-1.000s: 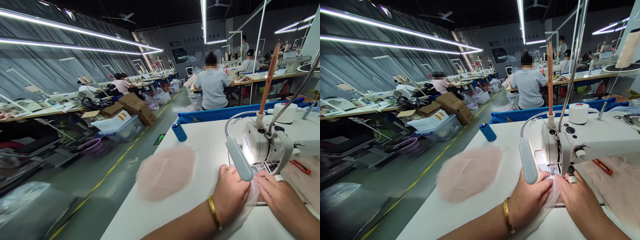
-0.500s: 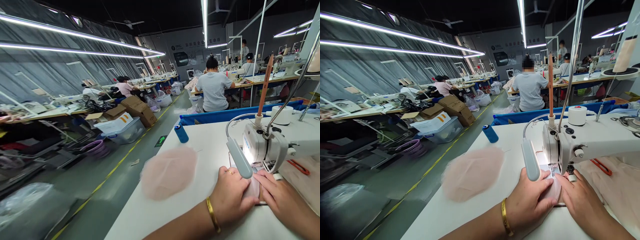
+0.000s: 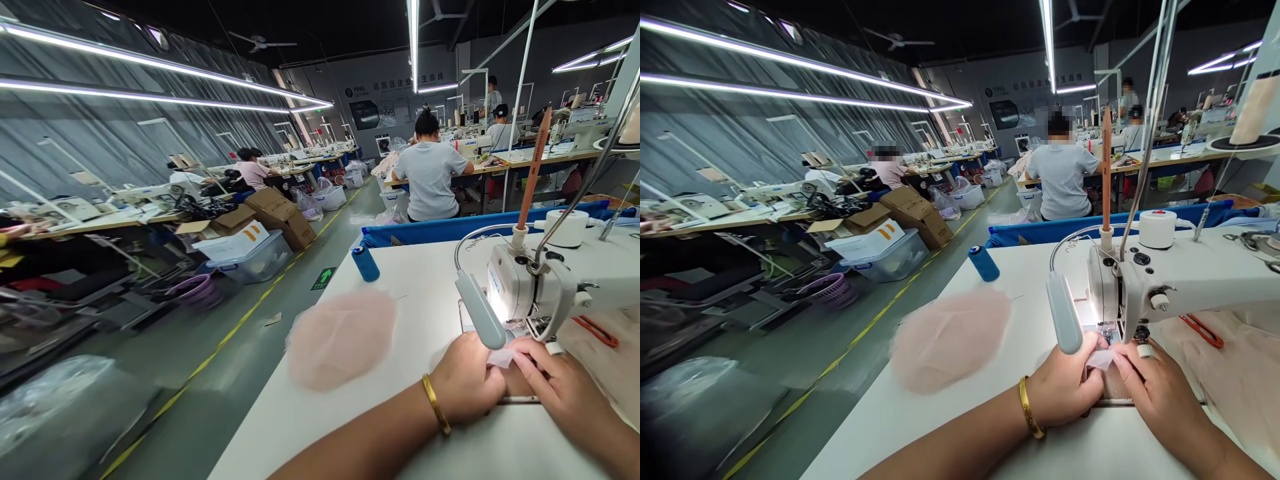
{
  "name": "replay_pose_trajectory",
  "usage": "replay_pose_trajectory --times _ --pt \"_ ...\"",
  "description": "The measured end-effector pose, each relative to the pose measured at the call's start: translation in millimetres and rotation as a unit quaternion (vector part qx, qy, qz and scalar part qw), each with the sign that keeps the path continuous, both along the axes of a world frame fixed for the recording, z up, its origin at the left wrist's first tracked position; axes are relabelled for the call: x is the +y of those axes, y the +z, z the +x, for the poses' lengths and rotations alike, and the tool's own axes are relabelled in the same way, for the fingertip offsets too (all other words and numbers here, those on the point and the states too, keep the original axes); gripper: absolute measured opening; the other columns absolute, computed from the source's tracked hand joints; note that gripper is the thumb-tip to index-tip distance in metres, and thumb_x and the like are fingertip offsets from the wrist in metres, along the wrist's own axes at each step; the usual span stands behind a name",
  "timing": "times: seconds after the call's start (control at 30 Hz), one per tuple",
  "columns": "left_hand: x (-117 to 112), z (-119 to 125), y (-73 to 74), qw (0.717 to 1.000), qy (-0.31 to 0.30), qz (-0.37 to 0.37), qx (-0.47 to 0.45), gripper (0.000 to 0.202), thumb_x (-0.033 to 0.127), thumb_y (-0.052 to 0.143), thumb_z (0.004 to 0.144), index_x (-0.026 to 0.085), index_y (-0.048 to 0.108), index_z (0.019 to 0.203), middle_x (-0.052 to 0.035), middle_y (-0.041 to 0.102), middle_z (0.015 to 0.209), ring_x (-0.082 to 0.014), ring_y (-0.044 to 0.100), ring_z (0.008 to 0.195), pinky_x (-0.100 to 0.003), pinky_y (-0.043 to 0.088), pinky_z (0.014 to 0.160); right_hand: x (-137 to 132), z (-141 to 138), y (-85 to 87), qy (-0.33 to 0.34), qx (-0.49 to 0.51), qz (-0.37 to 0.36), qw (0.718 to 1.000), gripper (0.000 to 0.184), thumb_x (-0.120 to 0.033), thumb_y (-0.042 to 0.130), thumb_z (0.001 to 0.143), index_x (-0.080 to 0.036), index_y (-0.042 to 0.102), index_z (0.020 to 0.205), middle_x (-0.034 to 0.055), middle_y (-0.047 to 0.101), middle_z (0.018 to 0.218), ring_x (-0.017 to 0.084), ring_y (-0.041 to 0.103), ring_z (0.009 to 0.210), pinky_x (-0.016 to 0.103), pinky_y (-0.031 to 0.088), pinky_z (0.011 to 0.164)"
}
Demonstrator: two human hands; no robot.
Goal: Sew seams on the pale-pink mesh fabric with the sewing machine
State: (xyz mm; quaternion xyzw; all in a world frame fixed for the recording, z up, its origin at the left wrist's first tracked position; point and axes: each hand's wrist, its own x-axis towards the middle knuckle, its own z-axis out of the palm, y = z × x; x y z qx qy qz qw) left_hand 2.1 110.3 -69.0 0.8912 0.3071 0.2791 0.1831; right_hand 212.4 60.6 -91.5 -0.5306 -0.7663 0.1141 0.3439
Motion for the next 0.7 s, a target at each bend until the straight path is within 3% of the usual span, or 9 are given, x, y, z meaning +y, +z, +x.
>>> replay_pose_trajectory --times 0.17,0.4,0.5,0.7 --pt "8 1 -1.6 0.999 -0.004 -0.028 -0.028 0.02 0.004 0.053 0.08 0.022 0.06 0.077 0.0009 0.064 0.077 -0.0169 0.059 0.073 -0.027 0.051 0.073 2 -1 -3.9 -0.014 0.005 0.001 1.0 0.029 -0.039 0.04 0.112 -0.031 0.068 0.111 -0.0007 0.082 0.1 0.021 0.075 0.069 0.034 0.059 0.066" --pt "11 -2 6.6 0.996 -0.007 -0.079 -0.036 0.026 0.01 0.055 0.089 0.02 0.059 0.066 0.0016 0.066 0.078 -0.0151 0.061 0.074 -0.025 0.053 0.071 1 -2 -3.6 -0.003 0.004 -0.009 1.0 0.032 -0.036 0.036 0.113 -0.03 0.067 0.11 0.0 0.08 0.094 0.022 0.077 0.078 0.033 0.059 0.066" --pt "11 -2 6.1 0.996 0.002 -0.079 -0.028 0.023 0.011 0.055 0.09 0.02 0.063 0.07 0.0012 0.067 0.078 -0.0157 0.062 0.075 -0.025 0.053 0.071 1 -2 -3.5 -0.004 0.003 -0.008 1.0 0.032 -0.036 0.036 0.112 -0.029 0.068 0.11 0.0013 0.081 0.095 0.022 0.076 0.075 0.033 0.058 0.064" --pt "13 0 -2.5 1.0 0.007 -0.004 0.001 0.026 0.006 0.053 0.086 0.021 0.074 0.09 -0.0011 0.071 0.089 -0.0177 0.064 0.082 -0.028 0.054 0.078 0 -1 -2.3 0.002 0.006 0.003 1.0 0.029 -0.034 0.038 0.111 -0.029 0.067 0.108 0.001 0.079 0.09 0.022 0.074 0.07 0.032 0.056 0.061"
